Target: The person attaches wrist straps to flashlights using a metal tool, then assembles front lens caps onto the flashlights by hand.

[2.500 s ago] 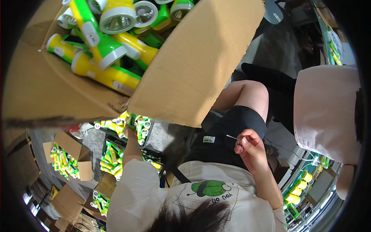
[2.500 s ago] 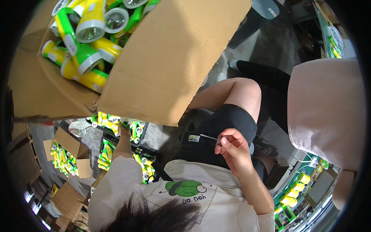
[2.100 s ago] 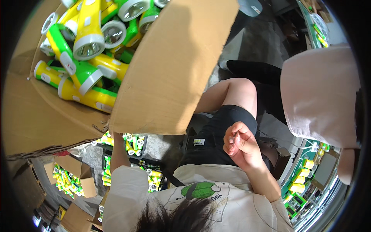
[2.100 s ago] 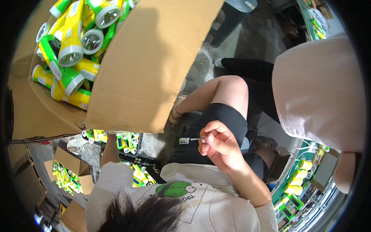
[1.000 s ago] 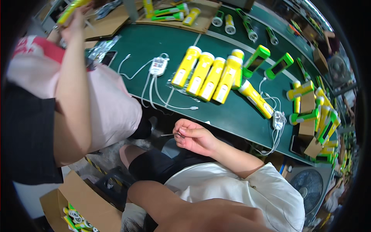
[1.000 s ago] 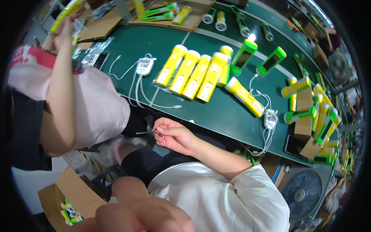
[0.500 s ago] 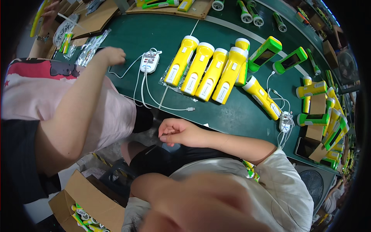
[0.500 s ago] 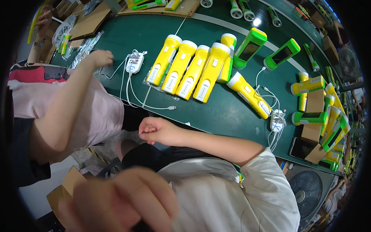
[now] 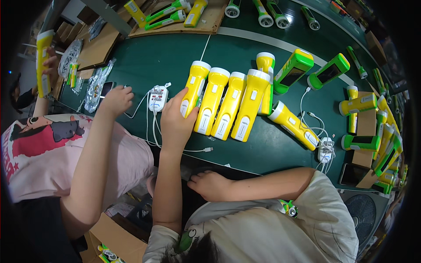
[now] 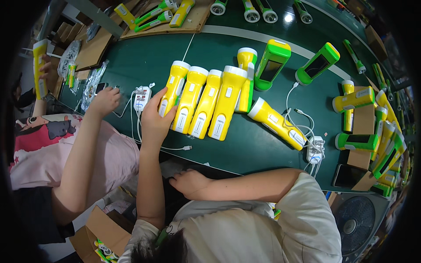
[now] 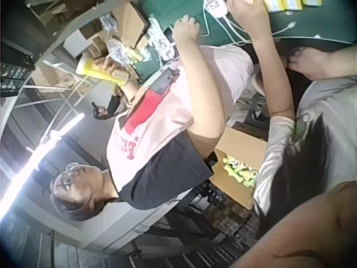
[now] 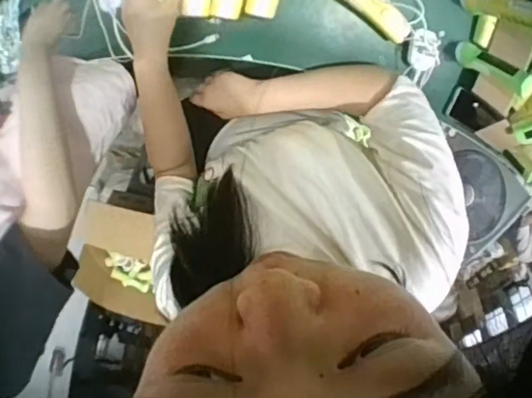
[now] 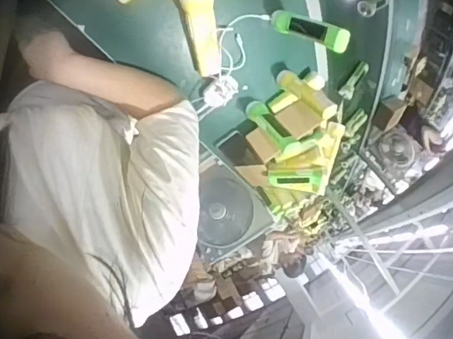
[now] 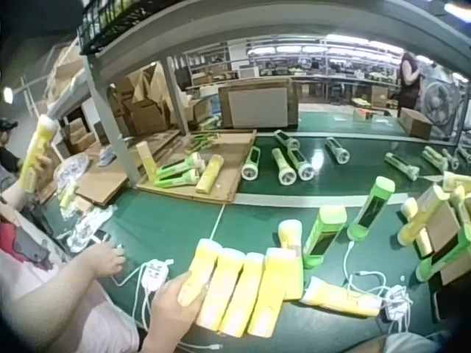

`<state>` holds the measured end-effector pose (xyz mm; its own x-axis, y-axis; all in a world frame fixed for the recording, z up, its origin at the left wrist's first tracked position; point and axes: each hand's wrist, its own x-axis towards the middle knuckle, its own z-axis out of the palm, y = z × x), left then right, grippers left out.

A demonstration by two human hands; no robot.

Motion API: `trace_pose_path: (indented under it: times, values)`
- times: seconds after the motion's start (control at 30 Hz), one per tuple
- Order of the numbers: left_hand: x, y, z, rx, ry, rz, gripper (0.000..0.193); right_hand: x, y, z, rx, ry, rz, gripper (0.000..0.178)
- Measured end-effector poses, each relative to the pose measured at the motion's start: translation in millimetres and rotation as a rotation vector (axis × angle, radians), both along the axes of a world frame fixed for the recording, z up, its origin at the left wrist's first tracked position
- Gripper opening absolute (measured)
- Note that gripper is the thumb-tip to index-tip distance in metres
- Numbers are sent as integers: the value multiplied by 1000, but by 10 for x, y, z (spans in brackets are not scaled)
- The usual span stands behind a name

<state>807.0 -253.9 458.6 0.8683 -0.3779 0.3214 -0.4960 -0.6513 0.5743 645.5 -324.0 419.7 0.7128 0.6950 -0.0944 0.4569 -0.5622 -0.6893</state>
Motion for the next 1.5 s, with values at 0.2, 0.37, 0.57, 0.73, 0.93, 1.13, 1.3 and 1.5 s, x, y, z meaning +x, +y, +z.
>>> trace_pose_path:
  times: [0.2,0.37,0.57,0.73,0.93,1.13,1.3,1.5]
  values:
    - [-150,-60,235,-842,548,10,48,48,-60,18,66,-26,56,35]
    - [-479,-54,381,-1037,548,-18,53,22,-46,12,17,-60,113,37]
    - [-655,-45,429,-1174,526,-146,60,5,-25,-5,17,-73,107,34]
    - [-768,-141,615,-1255,601,-202,62,21,-56,17,136,61,98,29]
    - [-863,-137,629,-1358,648,-280,68,-71,19,-222,332,91,-36,23]
    - [-952,-71,638,-1338,534,-432,69,-72,-47,-325,212,-41,14,24]
    - [-1100,-8,721,-1386,552,-468,74,-21,-202,-415,82,-75,6,24]
    - [-1199,52,805,-1400,671,-425,97,-256,-277,-578,-55,-110,-21,24]
